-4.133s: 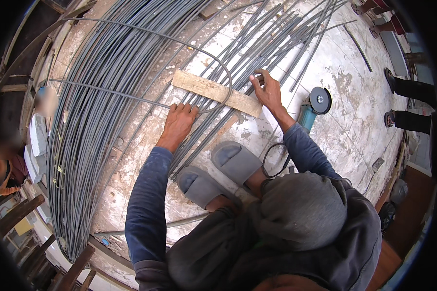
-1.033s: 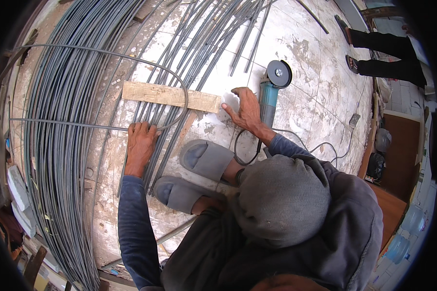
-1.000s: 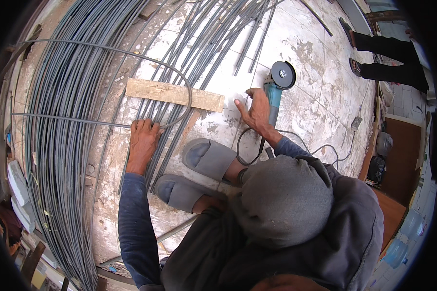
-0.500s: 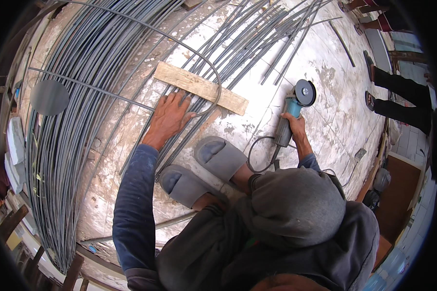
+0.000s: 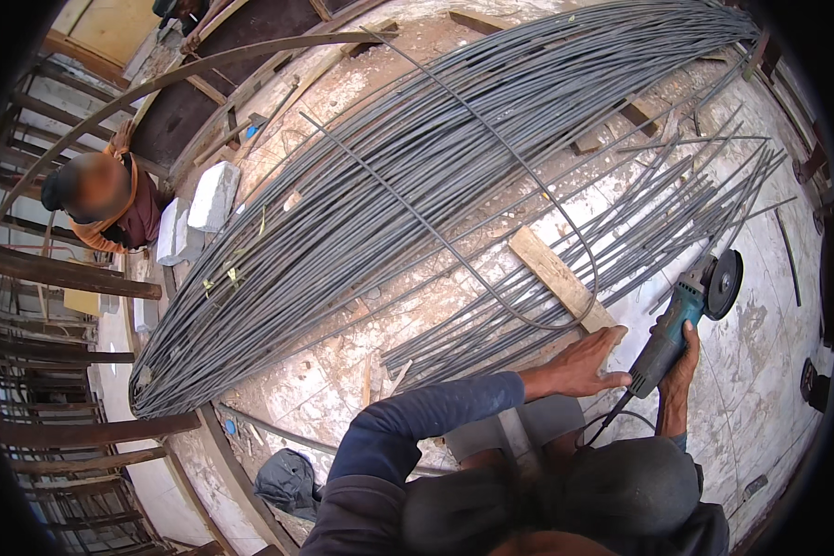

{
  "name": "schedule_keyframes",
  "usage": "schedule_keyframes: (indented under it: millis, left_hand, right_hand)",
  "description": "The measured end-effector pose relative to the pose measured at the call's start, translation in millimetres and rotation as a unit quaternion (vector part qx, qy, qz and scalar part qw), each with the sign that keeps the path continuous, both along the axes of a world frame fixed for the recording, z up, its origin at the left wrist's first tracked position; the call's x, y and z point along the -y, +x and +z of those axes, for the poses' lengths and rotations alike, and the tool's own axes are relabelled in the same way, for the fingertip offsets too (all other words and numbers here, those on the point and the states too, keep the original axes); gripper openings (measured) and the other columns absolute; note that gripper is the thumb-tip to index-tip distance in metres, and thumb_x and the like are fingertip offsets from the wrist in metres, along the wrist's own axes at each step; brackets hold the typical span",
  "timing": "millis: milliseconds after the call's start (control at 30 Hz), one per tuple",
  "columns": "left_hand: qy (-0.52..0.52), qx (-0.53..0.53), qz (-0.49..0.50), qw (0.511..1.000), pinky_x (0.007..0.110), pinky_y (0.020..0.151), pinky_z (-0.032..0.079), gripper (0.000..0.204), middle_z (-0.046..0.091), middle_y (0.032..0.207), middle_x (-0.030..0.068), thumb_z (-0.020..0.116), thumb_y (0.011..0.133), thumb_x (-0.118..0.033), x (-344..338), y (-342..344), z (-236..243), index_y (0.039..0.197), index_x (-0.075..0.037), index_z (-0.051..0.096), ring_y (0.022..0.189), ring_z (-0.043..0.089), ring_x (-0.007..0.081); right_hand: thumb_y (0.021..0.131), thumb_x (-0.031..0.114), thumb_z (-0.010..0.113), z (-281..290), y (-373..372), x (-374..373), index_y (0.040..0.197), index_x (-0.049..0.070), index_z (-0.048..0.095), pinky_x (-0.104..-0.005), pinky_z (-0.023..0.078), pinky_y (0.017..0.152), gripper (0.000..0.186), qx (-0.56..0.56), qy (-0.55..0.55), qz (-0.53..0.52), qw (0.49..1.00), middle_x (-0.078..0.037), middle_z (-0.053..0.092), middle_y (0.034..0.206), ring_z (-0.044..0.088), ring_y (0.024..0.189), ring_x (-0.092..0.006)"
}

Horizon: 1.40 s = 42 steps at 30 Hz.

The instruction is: The person uses an angle grinder to cut a bundle of metal rods into shorter pieces. They repeatedly position the rods on a wooden block, cut them, and then gather the cut pieces into a stack.

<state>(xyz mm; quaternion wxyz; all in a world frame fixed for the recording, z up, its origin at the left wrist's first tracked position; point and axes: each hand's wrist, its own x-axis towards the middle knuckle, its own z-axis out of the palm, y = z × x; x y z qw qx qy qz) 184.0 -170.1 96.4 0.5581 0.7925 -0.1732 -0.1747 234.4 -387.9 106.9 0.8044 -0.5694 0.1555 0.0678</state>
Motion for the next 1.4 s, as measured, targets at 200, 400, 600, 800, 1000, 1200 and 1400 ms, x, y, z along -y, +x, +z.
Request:
schedule_keyframes:
  millis: [200, 400, 600, 800, 1000, 1200, 1400]
  left_hand:
    - [-0.007, -0.021, 0.123, 0.992, 0.044, 0.112, 0.032, 0.102, 0.031, 0.141, 0.0324, 0.082, 0.072, -0.028, 28, 10, 15, 0.143, 0.01, 0.018, 0.136, 0.034, 0.0424]
    - [-0.099, -0.064, 0.158, 0.98, 0.042, 0.105, 0.038, 0.093, 0.048, 0.12, 0.0243, 0.083, 0.062, -0.014, 13, 2, 41, 0.136, 0.004, 0.03, 0.123, 0.047, 0.0374]
    - [-0.3, -0.168, -0.041, 0.938, 0.037, 0.11, 0.031, 0.102, 0.046, 0.127, 0.0116, 0.081, 0.065, -0.009, -4, -5, 10, 0.148, -0.001, 0.024, 0.124, 0.044, 0.0233]
    - [-0.22, -0.221, 0.022, 0.95, 0.036, 0.1, 0.042, 0.091, 0.054, 0.12, 0.0183, 0.083, 0.065, -0.012, 21, -16, 4, 0.138, 0.005, 0.032, 0.117, 0.052, 0.0272]
    - [-0.055, -0.171, 0.055, 0.982, 0.04, 0.093, 0.048, 0.082, 0.059, 0.109, 0.0288, 0.084, 0.061, -0.019, 28, -14, 26, 0.123, 0.009, 0.039, 0.107, 0.061, 0.036]
    - [-0.203, -0.193, 0.007, 0.96, 0.037, 0.103, 0.041, 0.088, 0.054, 0.123, 0.0213, 0.079, 0.063, -0.01, 18, -22, 6, 0.137, 0.008, 0.034, 0.119, 0.053, 0.0291]
    - [-0.213, -0.23, 0.02, 0.949, 0.036, 0.108, 0.038, 0.091, 0.051, 0.13, 0.02, 0.077, 0.065, -0.005, 26, -22, 11, 0.142, 0.006, 0.031, 0.125, 0.049, 0.0283]
  right_hand:
    - [0.076, 0.009, 0.078, 29, 29, -72, 0.121, 0.001, 0.042, -0.0298, 0.052, 0.074, 0.058, 0.081, -0.017, -0.055, 0.995, -0.01, 0.055, 0.102, 0.058, 0.085, -0.0169]
    - [0.079, 0.022, 0.073, 34, 22, -71, 0.132, -0.001, 0.044, -0.0344, 0.056, 0.083, 0.064, 0.075, 0.132, 0.084, 0.985, -0.01, 0.06, 0.105, 0.064, 0.094, -0.0213]
    - [0.09, 0.077, 0.033, 32, 5, -69, 0.13, 0.0, 0.049, -0.0479, 0.057, 0.078, 0.089, 0.035, 0.321, 0.17, 0.931, -0.023, 0.064, 0.101, 0.066, 0.092, -0.0357]
    - [0.097, 0.069, 0.015, 33, -3, -52, 0.124, 0.001, 0.051, -0.0379, 0.056, 0.063, 0.082, 0.068, 0.173, 0.07, 0.98, -0.02, 0.064, 0.089, 0.065, 0.074, -0.0287]
    - [0.096, 0.071, 0.021, 32, -7, -42, 0.134, 0.0, 0.045, -0.0412, 0.057, 0.073, 0.085, 0.056, 0.259, 0.069, 0.962, -0.021, 0.062, 0.104, 0.065, 0.089, -0.0297]
    - [0.093, 0.072, 0.032, 20, -25, -49, 0.135, 0.002, 0.045, -0.0452, 0.058, 0.079, 0.082, -0.002, 0.315, 0.069, 0.946, -0.022, 0.062, 0.11, 0.065, 0.095, -0.0324]
    - [0.089, 0.077, 0.036, 4, -14, -46, 0.119, 0.0, 0.053, -0.0394, 0.06, 0.062, 0.085, -0.045, 0.231, 0.048, 0.971, -0.016, 0.065, 0.092, 0.069, 0.077, -0.0273]
